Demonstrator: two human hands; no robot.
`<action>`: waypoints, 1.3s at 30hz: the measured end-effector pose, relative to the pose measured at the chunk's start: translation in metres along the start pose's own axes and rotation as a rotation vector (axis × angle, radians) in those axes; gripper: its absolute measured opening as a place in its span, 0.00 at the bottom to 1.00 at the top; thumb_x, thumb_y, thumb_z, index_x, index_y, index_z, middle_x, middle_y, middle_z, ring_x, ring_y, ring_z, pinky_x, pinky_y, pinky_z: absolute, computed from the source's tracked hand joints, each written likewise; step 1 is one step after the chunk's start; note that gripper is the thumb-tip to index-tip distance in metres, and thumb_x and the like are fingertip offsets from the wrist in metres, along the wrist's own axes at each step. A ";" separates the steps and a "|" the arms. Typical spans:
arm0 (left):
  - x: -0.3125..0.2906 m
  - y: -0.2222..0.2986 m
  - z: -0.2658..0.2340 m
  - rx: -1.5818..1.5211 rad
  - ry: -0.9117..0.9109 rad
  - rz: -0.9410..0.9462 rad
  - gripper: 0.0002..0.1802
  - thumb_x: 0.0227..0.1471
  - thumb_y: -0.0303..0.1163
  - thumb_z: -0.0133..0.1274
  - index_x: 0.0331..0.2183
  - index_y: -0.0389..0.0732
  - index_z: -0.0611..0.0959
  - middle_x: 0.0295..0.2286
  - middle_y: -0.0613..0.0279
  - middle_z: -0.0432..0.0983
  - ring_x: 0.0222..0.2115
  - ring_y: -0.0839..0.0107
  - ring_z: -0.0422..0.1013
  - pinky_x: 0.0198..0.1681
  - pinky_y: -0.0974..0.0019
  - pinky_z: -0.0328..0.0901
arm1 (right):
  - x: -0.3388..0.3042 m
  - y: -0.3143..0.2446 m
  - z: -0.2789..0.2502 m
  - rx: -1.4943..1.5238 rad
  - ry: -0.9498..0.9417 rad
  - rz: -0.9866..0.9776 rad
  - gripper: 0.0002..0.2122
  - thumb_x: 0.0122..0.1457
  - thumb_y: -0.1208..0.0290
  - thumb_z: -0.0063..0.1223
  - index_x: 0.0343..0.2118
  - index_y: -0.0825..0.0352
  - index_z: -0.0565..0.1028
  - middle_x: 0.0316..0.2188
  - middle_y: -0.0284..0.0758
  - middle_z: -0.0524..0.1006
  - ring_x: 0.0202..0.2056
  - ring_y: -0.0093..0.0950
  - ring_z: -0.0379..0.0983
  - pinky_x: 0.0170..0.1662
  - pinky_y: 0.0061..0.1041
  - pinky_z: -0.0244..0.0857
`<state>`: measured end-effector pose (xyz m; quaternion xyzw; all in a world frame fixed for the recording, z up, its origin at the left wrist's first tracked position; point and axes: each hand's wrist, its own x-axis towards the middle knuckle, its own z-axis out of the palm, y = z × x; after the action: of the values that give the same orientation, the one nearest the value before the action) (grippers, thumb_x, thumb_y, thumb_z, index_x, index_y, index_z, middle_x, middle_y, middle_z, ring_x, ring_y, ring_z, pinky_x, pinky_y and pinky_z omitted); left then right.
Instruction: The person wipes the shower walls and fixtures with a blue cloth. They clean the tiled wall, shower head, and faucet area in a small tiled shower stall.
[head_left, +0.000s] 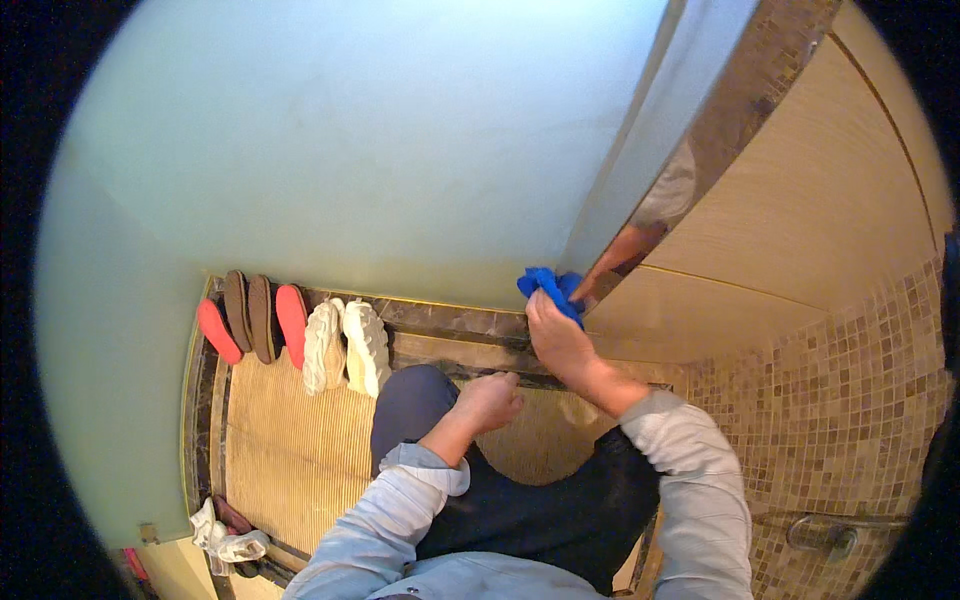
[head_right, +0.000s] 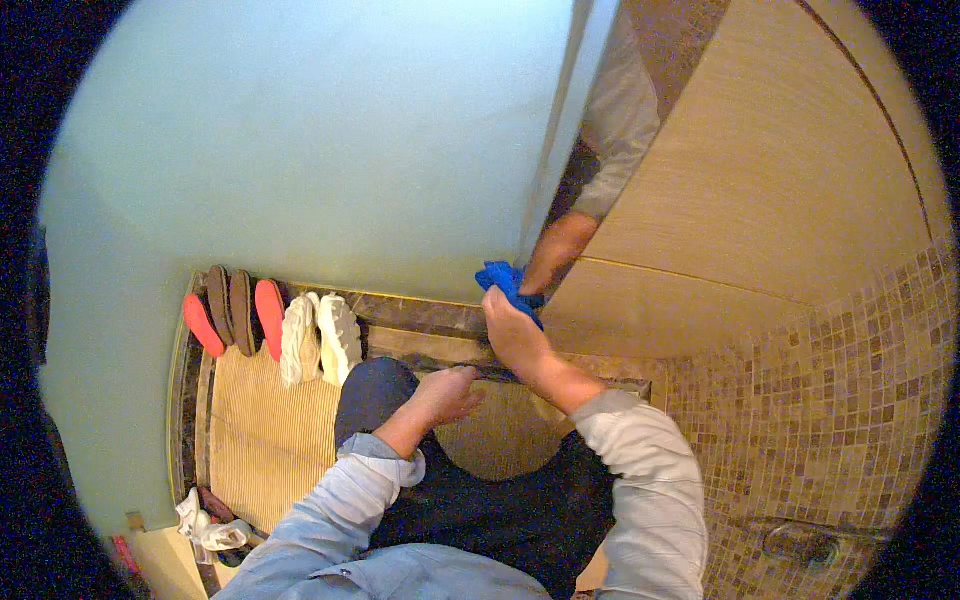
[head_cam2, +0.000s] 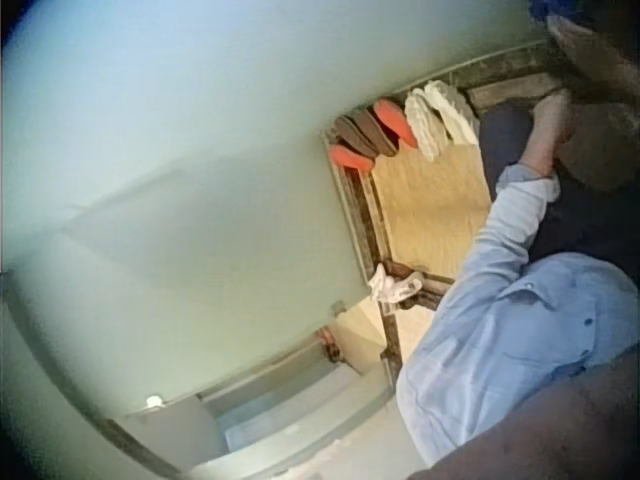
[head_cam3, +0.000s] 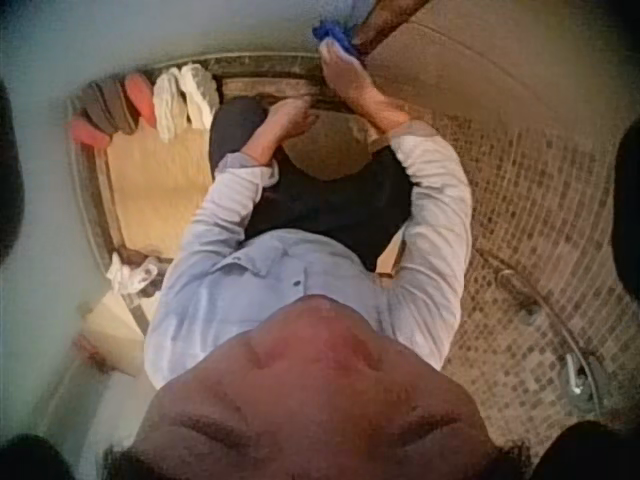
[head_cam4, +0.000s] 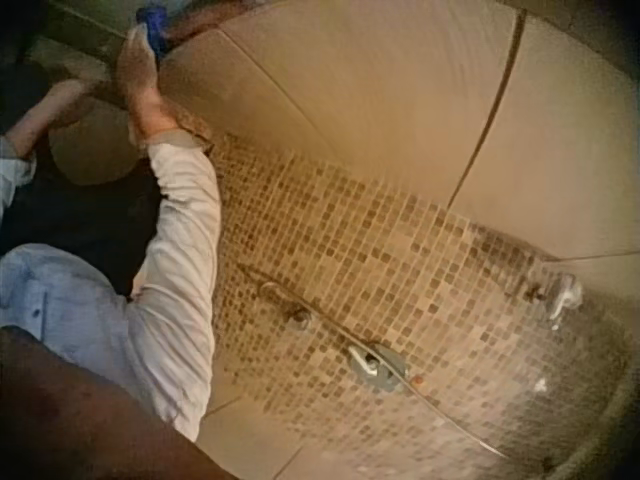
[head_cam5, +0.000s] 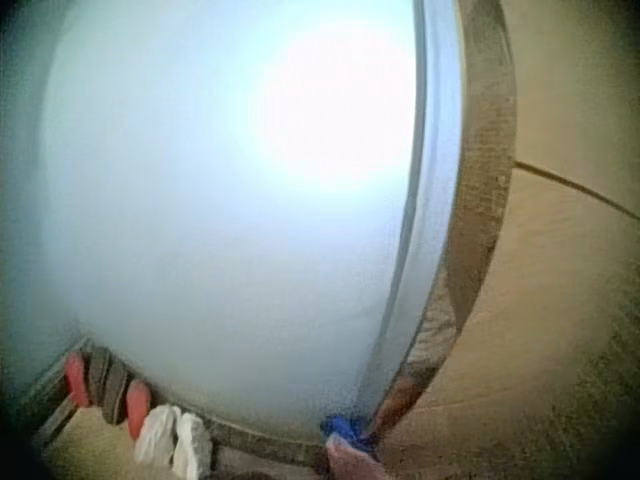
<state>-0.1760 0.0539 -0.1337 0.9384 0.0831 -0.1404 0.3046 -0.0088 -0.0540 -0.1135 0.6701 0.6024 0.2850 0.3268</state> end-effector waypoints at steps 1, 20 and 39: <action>-0.001 -0.003 0.003 -0.010 0.009 0.011 0.18 0.57 0.41 0.54 0.40 0.35 0.80 0.38 0.42 0.81 0.42 0.44 0.78 0.44 0.45 0.72 | 0.007 -0.017 0.003 -0.021 -0.099 -0.055 0.24 0.59 0.62 0.46 0.50 0.76 0.79 0.54 0.49 0.76 0.59 0.47 0.67 0.68 0.46 0.52; 0.009 -0.013 0.019 0.031 -0.026 0.028 0.22 0.56 0.45 0.52 0.40 0.35 0.82 0.37 0.42 0.83 0.41 0.44 0.79 0.45 0.43 0.72 | -0.014 0.056 -0.076 0.070 -0.008 0.019 0.20 0.59 0.64 0.47 0.44 0.76 0.82 0.49 0.53 0.77 0.56 0.50 0.69 0.68 0.50 0.53; 0.017 0.010 0.019 0.087 -0.022 0.087 0.21 0.52 0.44 0.59 0.42 0.38 0.85 0.38 0.39 0.82 0.42 0.42 0.78 0.47 0.45 0.72 | -0.054 0.066 -0.066 0.523 0.637 0.766 0.08 0.52 0.69 0.53 0.34 0.64 0.74 0.41 0.45 0.69 0.45 0.44 0.67 0.51 0.45 0.64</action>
<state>-0.1616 0.0358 -0.1488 0.9520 0.0326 -0.1408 0.2700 -0.0249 -0.1051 -0.0197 0.7806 0.4356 0.4127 -0.1748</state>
